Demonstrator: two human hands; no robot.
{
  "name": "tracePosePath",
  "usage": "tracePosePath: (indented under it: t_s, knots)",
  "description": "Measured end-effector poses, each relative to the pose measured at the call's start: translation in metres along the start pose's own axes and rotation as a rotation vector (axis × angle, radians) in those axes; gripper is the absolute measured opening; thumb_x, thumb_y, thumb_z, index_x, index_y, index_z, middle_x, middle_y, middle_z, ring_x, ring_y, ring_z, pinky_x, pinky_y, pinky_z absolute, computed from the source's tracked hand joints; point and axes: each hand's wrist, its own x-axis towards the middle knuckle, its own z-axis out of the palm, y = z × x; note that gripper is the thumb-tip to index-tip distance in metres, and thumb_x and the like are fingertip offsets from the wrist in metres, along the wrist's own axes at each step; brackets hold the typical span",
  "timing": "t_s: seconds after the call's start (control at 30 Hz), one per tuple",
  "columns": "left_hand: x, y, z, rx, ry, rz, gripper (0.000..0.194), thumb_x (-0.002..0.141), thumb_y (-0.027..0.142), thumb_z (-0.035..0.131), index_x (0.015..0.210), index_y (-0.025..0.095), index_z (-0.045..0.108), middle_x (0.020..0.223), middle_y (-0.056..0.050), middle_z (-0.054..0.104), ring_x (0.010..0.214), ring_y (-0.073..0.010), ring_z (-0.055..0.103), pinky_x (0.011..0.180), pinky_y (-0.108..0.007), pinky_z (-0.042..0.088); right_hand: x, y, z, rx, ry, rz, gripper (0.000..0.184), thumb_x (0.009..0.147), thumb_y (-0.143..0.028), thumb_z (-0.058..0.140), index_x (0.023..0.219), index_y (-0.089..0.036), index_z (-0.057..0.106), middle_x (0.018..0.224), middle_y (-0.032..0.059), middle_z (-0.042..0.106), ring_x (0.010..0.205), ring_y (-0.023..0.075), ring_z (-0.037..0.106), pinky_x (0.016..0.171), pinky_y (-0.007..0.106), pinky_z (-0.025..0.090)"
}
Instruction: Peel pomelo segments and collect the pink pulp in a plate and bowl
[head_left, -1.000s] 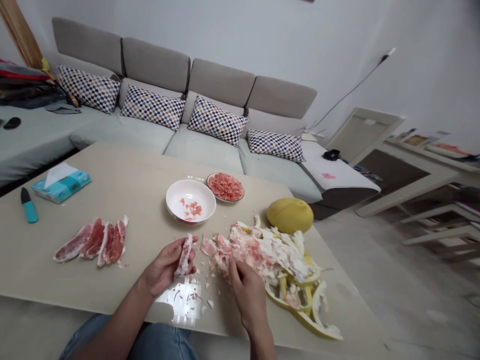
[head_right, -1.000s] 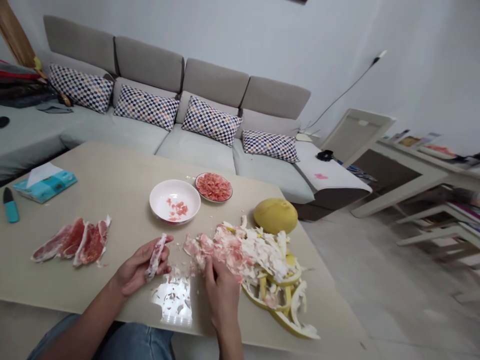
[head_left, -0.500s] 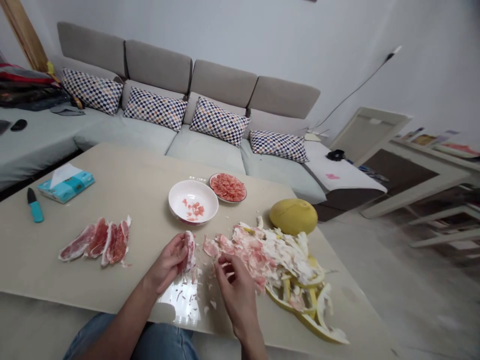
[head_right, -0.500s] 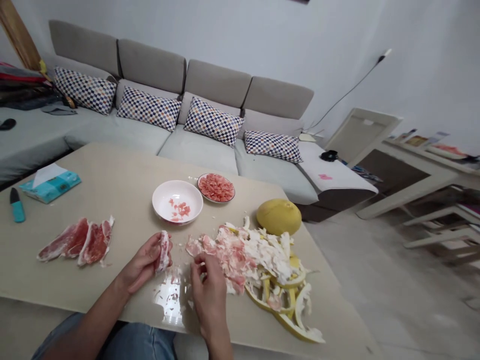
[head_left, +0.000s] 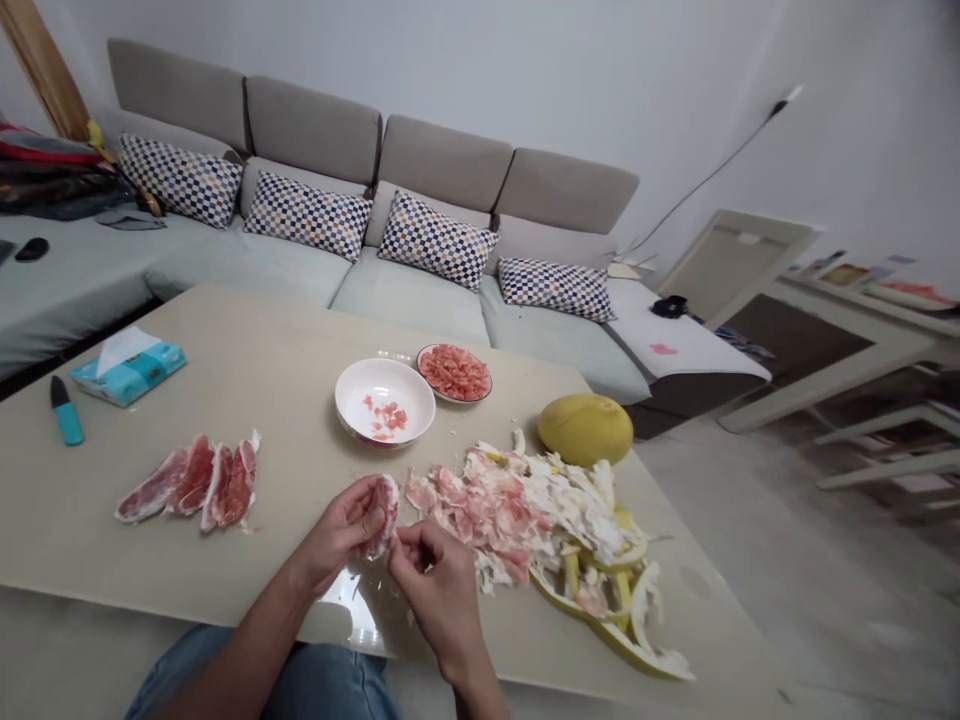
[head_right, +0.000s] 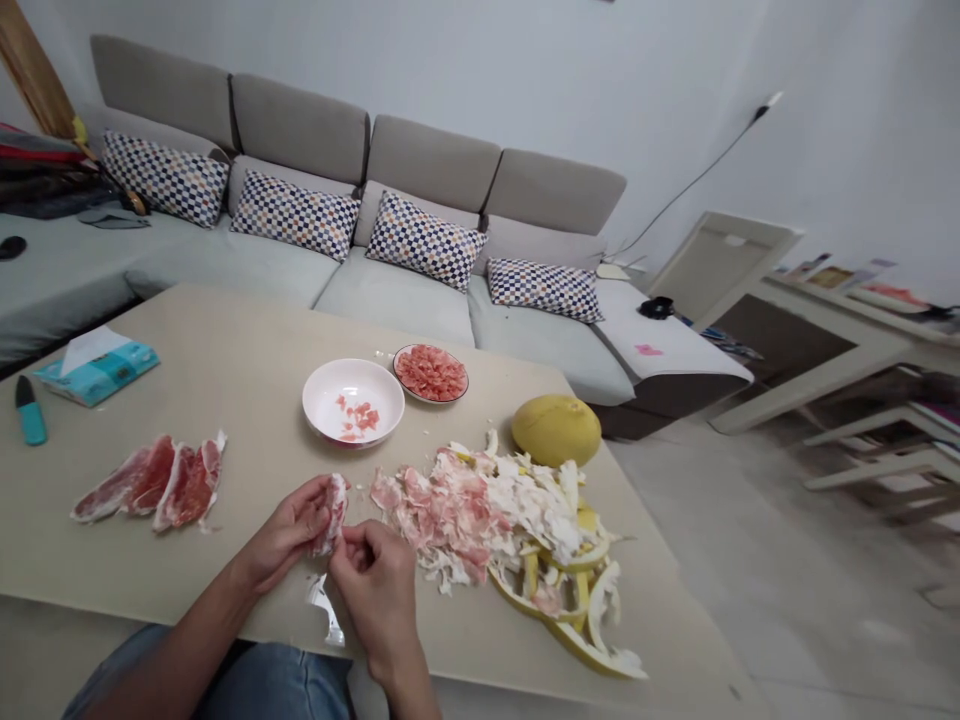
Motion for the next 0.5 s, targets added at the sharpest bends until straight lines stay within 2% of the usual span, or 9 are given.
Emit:
tracePosePath:
  t_s: [0.13, 0.3, 0.5]
  knots:
    - [0.002, -0.005, -0.002, -0.127, -0.062, 0.006, 0.03, 0.072, 0.03, 0.079, 0.095, 0.016, 0.067, 0.08, -0.001, 0.056, 0.068, -0.01, 0.052, 0.065, -0.021, 0.041, 0.004, -0.004, 0.005, 0.108, 0.029, 0.118, 0.017, 0.072, -0.027, 0.062, 0.062, -0.015, 0.064, 0.052, -0.0014, 0.057, 0.045, 0.0093, 0.044, 0.045, 0.02, 0.035]
    - [0.004, -0.009, 0.002, -0.21, -0.1, 0.022, 0.028, 0.071, 0.031, 0.08, 0.088, 0.015, 0.064, 0.081, 0.0, 0.052, 0.064, -0.008, 0.048, 0.061, -0.02, 0.04, 0.007, -0.009, 0.007, 0.229, 0.071, 0.204, 0.02, 0.067, -0.032, 0.066, 0.056, -0.015, 0.06, 0.049, -0.0026, 0.053, 0.045, 0.008, 0.04, 0.044, 0.02, 0.032]
    - [0.002, 0.001, 0.006, -0.362, -0.136, 0.031, 0.03, 0.07, 0.031, 0.08, 0.092, 0.019, 0.064, 0.076, 0.001, 0.046, 0.067, -0.0101, 0.046, 0.065, -0.024, 0.042, 0.006, 0.01, 0.01, 0.521, 0.002, 0.329, 0.026, 0.066, -0.037, 0.069, 0.058, -0.018, 0.053, 0.042, -0.0077, 0.043, 0.037, 0.0058, 0.032, 0.039, 0.018, 0.026]
